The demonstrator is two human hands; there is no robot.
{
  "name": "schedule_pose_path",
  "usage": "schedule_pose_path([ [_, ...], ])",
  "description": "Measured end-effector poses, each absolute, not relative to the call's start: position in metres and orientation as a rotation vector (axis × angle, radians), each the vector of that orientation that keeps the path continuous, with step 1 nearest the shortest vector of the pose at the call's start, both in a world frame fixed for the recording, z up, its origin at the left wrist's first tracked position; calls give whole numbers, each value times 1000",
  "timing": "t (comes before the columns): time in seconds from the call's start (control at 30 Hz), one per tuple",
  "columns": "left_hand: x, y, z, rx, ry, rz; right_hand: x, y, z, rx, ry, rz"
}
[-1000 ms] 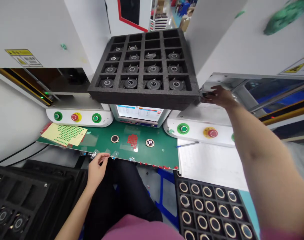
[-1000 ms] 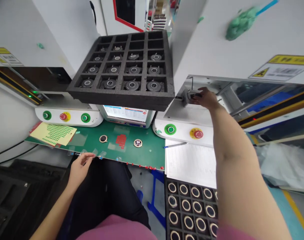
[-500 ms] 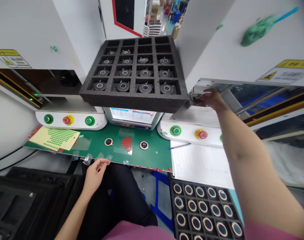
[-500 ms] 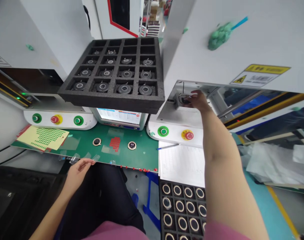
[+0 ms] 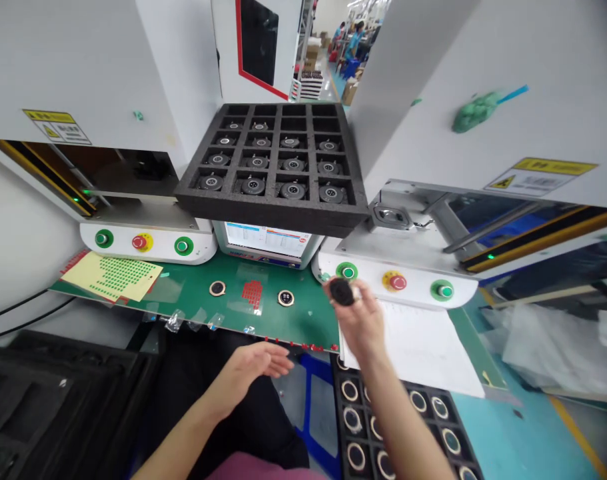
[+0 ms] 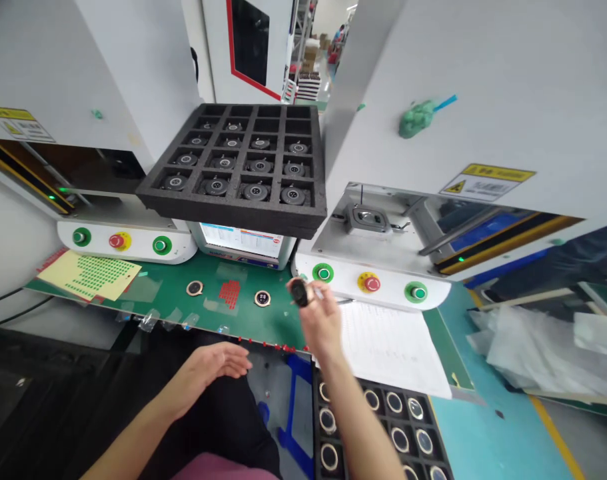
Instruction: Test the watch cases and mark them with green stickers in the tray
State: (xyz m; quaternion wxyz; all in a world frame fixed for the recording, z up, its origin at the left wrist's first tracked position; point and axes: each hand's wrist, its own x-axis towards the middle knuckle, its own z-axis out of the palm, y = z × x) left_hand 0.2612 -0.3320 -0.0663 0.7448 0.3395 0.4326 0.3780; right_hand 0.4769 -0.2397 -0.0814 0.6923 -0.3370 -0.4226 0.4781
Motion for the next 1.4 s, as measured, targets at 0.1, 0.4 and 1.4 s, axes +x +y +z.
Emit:
schedule_pose_path([
  [0.1,284,-339,-52,495,696,894,427,-300,-76,-527,-1058,1172],
  [0.4,272,-380,-9,662,864,1264,394,-357,-47,-241,-1204,1338],
  [1.4,247,-417,35,2292,1294,1489,379,-385,-14,-373,-1035,1570],
])
